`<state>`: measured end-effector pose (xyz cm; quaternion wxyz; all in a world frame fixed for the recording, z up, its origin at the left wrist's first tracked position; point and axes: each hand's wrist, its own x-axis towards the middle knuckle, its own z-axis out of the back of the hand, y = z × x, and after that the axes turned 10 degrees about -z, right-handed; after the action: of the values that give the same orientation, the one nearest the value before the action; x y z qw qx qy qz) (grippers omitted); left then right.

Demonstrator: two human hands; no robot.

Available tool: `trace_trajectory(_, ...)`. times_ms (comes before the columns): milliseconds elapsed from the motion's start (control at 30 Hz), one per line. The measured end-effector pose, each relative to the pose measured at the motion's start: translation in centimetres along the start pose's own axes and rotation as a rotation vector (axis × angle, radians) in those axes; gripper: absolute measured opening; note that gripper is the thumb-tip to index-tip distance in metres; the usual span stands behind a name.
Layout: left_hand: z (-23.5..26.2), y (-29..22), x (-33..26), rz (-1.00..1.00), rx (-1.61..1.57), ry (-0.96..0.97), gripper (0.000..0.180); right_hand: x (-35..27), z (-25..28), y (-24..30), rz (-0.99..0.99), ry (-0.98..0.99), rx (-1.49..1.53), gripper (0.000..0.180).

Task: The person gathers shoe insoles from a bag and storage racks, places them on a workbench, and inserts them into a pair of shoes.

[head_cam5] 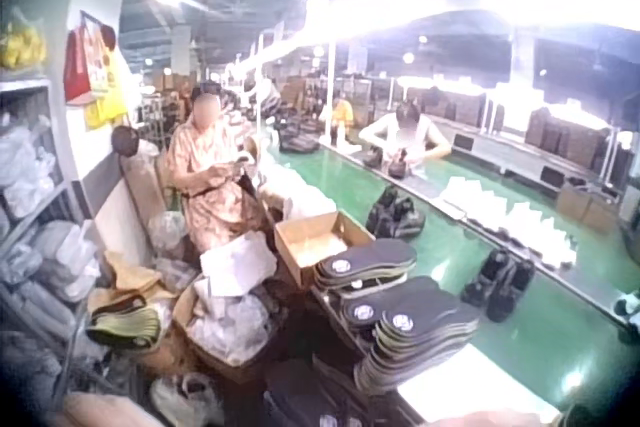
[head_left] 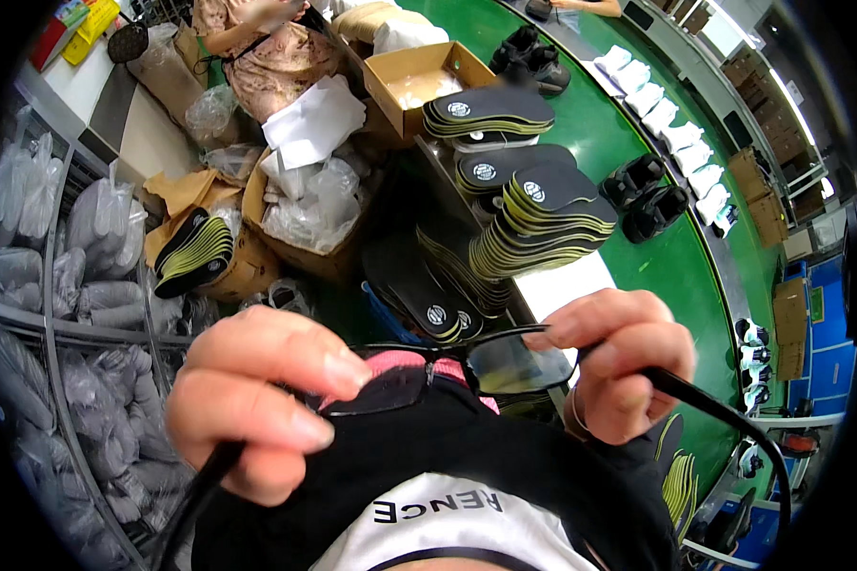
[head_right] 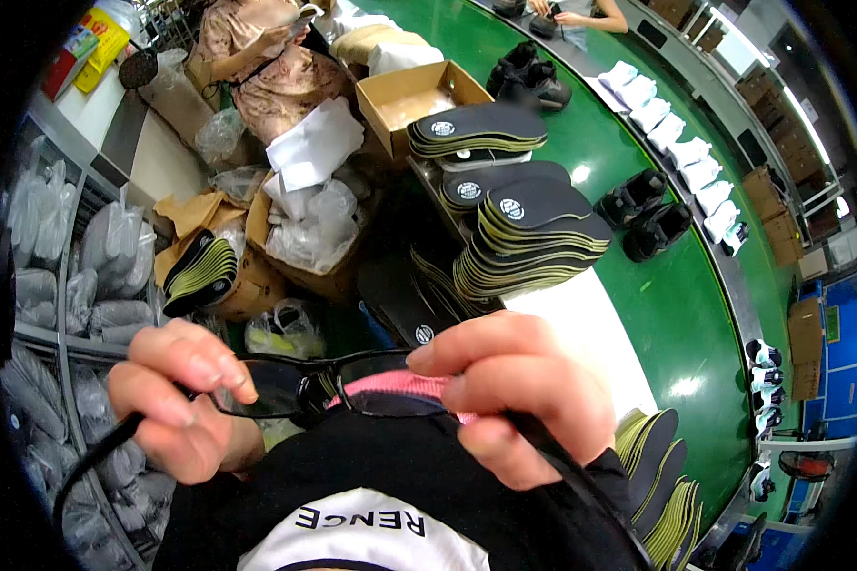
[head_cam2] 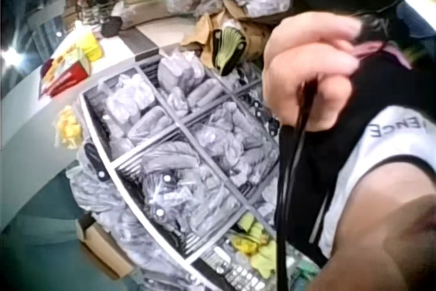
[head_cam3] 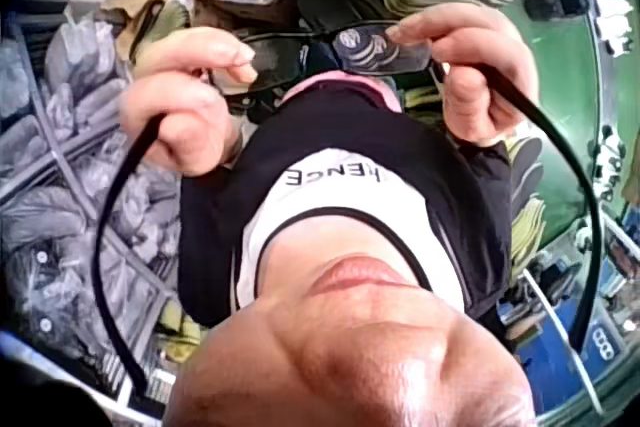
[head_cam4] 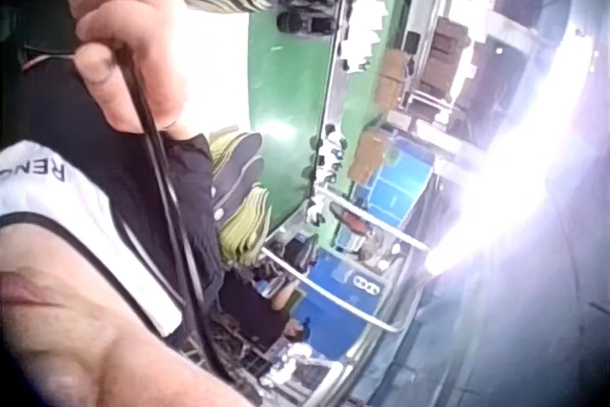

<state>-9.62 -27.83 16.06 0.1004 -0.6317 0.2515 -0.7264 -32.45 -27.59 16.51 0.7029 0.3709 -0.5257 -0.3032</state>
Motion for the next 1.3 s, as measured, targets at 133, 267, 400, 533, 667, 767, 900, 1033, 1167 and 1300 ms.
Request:
trace_trajectory(133,-1.8,-0.9,0.5,-0.136,-0.027,0.103,0.029,-1.1,2.3,0.5,0.152,0.086,0.101,0.028)
trace_trajectory(267,-4.4,-2.0,0.6,-0.169,-0.020,0.012,0.026,-1.7,2.9,1.1,0.321,-0.027,0.050,0.032)
trace_trajectory(400,-7.6,-3.3,0.8,-0.208,-0.098,-0.203,0.026,-2.3,3.2,1.8,0.450,-0.152,0.076,0.031)
trace_trajectory(533,-7.9,-4.9,2.2,-0.166,-0.025,-0.065,0.024,-2.5,4.1,2.0,0.513,-0.211,0.091,0.031)
trace_trajectory(667,-8.1,-5.7,3.4,-0.024,0.138,0.037,0.011,-2.7,5.8,3.2,0.451,-0.167,0.041,0.026)
trace_trajectory(767,-9.7,-5.9,3.4,0.068,0.112,-0.046,0.006,-2.2,6.7,3.9,0.454,-0.227,0.018,0.021)
trace_trajectory(900,-11.3,-5.4,3.6,0.055,0.015,-0.257,0.013,-2.3,8.7,4.2,0.410,-0.028,0.127,0.025)
trace_trajectory(1033,-9.5,-5.6,5.1,-0.020,-0.124,-0.022,0.018,-2.7,10.1,4.7,0.379,0.098,0.154,0.033)
trace_trajectory(1167,-9.9,-5.8,4.6,0.004,-0.176,0.051,0.015,-3.1,10.2,3.8,0.354,0.106,0.163,0.036)
trace_trajectory(1300,-11.7,-7.2,4.4,-0.061,-0.084,-0.088,0.014,-2.2,10.1,3.6,0.453,0.077,0.286,0.036)
